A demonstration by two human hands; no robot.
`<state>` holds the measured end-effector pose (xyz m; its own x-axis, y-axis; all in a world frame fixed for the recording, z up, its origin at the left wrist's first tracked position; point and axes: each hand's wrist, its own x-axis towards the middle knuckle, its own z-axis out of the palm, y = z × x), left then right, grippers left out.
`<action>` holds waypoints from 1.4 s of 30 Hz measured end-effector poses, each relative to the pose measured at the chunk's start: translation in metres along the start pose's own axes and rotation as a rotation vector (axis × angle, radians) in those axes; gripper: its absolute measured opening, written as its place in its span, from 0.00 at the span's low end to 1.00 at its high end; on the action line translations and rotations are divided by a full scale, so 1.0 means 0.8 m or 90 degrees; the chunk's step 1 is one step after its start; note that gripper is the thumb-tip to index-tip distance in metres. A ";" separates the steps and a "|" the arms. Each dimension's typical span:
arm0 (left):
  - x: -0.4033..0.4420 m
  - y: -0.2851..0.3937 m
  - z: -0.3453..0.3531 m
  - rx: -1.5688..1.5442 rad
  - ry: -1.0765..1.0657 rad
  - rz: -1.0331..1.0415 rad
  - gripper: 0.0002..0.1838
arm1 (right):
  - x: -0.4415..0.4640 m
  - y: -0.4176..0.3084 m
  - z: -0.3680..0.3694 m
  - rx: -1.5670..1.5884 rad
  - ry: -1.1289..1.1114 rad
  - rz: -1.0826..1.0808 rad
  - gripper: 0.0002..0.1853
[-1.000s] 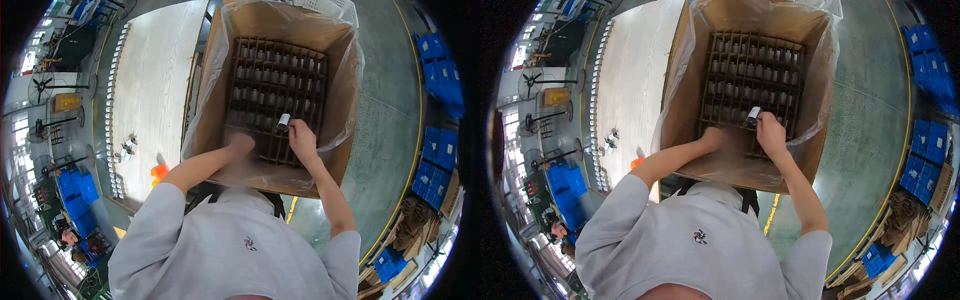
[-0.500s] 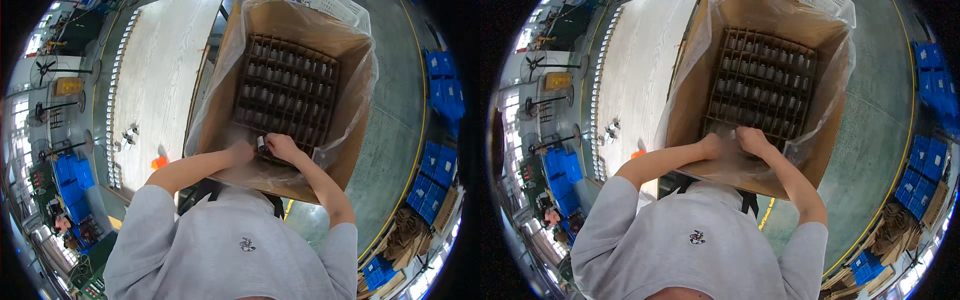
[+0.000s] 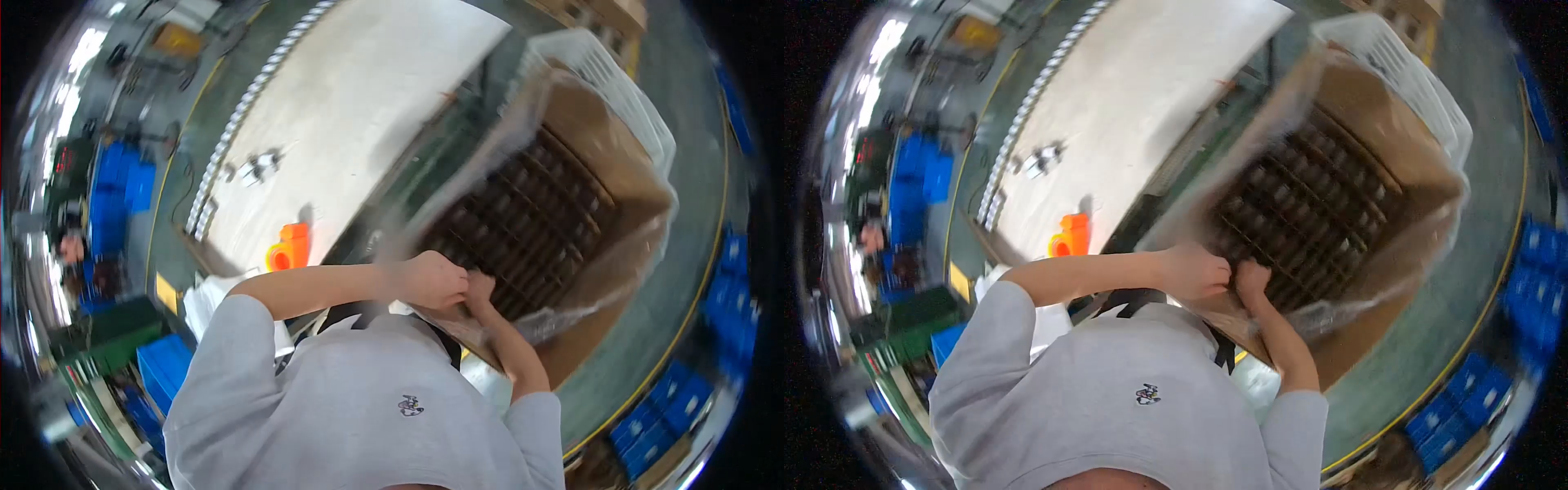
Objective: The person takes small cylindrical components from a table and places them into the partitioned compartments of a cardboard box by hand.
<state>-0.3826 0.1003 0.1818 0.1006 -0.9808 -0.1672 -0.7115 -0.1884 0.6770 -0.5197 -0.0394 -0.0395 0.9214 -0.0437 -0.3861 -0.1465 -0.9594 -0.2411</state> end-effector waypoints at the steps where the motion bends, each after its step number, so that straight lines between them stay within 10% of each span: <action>1: -0.018 -0.001 -0.017 -0.029 0.115 0.016 0.12 | 0.003 -0.003 0.005 -0.015 -0.044 0.044 0.06; 6: -0.160 -0.082 -0.098 -0.119 0.564 -0.522 0.06 | 0.030 -0.012 -0.161 0.021 -0.110 0.286 0.14; 8: -0.246 -0.197 -0.059 -0.099 0.737 -0.678 0.07 | 0.048 0.007 -0.221 0.094 0.392 0.151 0.10; 12: -0.403 -0.342 -0.011 -0.068 0.679 -1.053 0.18 | 0.132 -0.091 -0.361 0.315 0.587 -0.003 0.08; 20: -0.411 -0.419 0.018 -0.270 0.777 -1.276 0.29 | 0.375 -0.427 -0.200 0.152 0.136 -0.463 0.14; 25: -0.423 -0.429 0.060 -0.124 0.891 -1.146 0.07 | 0.433 -0.543 -0.096 0.038 0.111 -0.456 0.14; 32: -0.457 -0.417 0.057 -0.025 0.967 -0.954 0.05 | 0.443 -0.539 -0.083 -0.120 0.110 -0.512 0.09; 37: -0.454 -0.396 0.035 0.006 0.898 -0.867 0.04 | 0.374 -0.457 -0.218 0.141 0.126 -0.441 0.05; 42: -0.371 -0.281 -0.055 -0.055 0.799 -0.566 0.03 | 0.240 -0.282 -0.367 0.278 0.434 -0.280 0.06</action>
<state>-0.2222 0.4314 0.1105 0.9897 0.0444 0.1361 -0.0707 -0.6753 0.7342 -0.2042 0.0871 0.2022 0.9187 0.0122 0.3948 0.2722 -0.7440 -0.6102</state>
